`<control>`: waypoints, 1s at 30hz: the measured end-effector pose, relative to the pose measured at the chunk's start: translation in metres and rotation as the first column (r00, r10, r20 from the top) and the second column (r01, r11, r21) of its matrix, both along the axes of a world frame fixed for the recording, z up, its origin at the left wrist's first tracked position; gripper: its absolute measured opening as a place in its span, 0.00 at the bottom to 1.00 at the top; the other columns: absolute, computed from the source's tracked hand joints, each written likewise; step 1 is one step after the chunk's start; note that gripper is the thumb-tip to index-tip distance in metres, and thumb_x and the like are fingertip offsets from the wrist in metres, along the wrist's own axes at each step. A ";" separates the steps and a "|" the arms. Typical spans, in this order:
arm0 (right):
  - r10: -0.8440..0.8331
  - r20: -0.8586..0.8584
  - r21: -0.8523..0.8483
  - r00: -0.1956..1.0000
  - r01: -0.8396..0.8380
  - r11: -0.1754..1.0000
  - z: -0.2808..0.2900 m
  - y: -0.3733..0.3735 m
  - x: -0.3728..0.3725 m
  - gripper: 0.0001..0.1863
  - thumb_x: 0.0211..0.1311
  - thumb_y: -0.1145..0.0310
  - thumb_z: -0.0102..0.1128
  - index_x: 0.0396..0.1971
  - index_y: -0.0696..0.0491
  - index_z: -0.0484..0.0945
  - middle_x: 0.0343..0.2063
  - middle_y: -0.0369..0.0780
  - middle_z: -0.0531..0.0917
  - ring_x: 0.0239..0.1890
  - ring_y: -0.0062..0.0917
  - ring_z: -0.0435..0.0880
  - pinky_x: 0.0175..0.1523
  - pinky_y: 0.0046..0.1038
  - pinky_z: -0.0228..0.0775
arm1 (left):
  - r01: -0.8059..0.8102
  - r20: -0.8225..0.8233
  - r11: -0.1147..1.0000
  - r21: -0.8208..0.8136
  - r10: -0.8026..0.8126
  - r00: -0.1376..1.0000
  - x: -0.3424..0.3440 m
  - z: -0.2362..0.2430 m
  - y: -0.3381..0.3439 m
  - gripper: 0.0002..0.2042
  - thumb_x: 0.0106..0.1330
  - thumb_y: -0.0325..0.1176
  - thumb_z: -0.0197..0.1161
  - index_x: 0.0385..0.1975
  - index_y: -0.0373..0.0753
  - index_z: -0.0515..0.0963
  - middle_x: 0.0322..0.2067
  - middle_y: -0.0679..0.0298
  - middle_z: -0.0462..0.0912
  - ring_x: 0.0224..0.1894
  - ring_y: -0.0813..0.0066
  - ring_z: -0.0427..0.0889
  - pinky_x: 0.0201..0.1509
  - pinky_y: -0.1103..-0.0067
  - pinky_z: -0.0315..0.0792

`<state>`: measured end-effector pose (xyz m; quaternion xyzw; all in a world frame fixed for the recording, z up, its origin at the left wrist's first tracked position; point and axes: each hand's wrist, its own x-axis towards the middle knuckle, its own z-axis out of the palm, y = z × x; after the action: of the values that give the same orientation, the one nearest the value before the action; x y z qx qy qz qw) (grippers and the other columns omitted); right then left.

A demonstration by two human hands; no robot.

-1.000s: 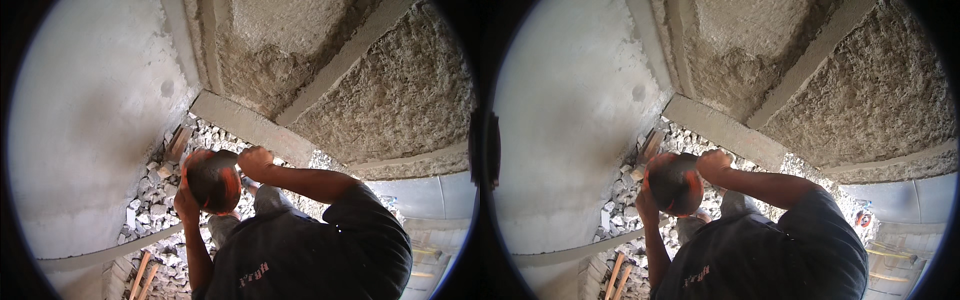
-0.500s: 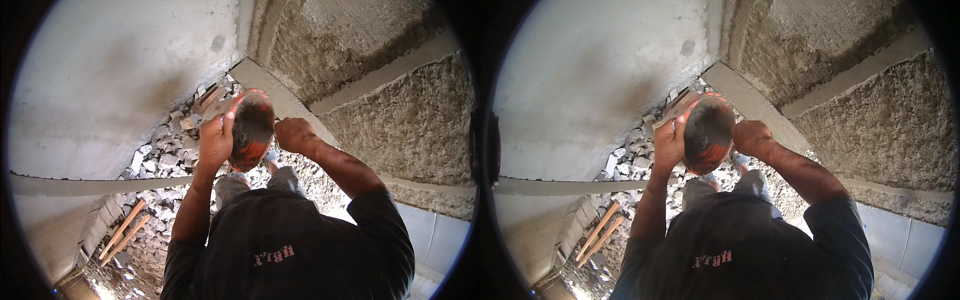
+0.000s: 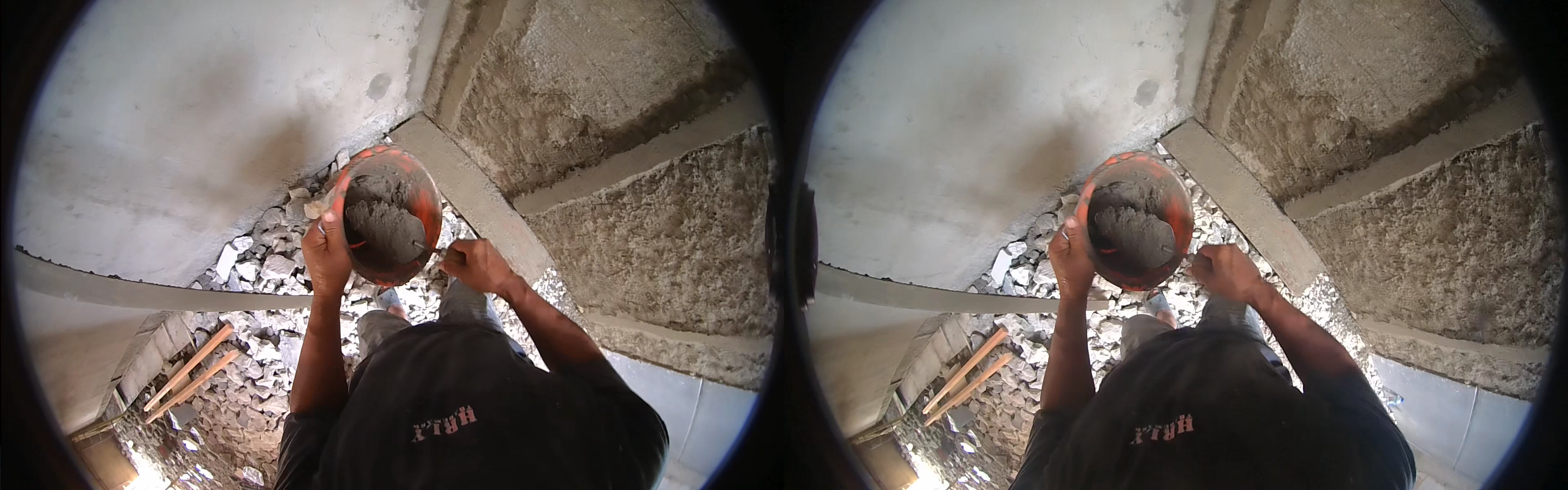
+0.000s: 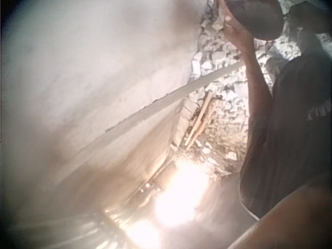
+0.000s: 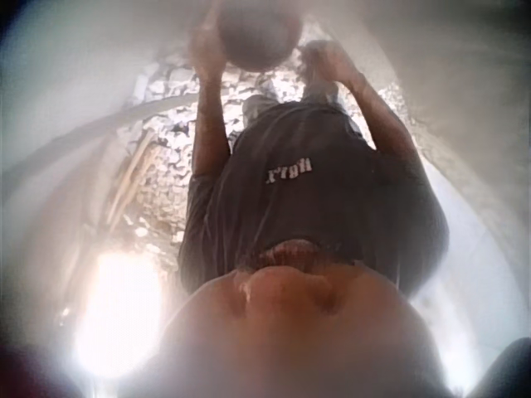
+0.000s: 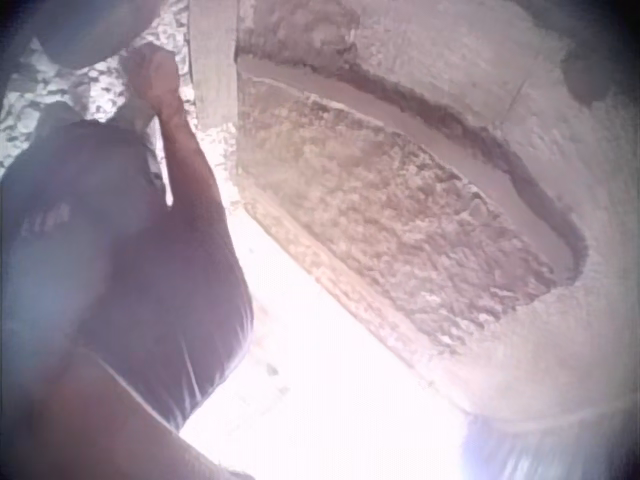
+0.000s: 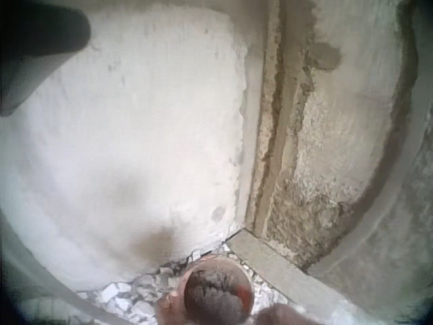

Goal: The person scoops wet cement from a bucket and applies it to a rough wall surface using a trowel, smoothing it across several sections.

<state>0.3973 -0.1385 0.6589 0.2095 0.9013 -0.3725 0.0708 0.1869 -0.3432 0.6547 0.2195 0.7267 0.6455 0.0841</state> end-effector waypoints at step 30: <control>-0.511 -0.180 0.180 0.841 0.539 0.823 0.233 0.486 0.194 0.13 0.74 0.55 0.58 0.36 0.47 0.83 0.20 0.33 0.77 0.20 0.12 0.70 0.19 0.22 0.61 | -0.609 0.391 0.763 -0.217 0.640 0.662 0.194 -0.066 0.062 0.22 0.81 0.51 0.53 0.35 0.36 0.75 0.27 0.68 0.76 0.28 0.78 0.71 0.33 0.71 0.67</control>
<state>0.5911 0.3476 0.8915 0.4327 0.8473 -0.2859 -0.1144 0.3808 -0.2810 0.5891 -0.1987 0.7398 0.6422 0.0279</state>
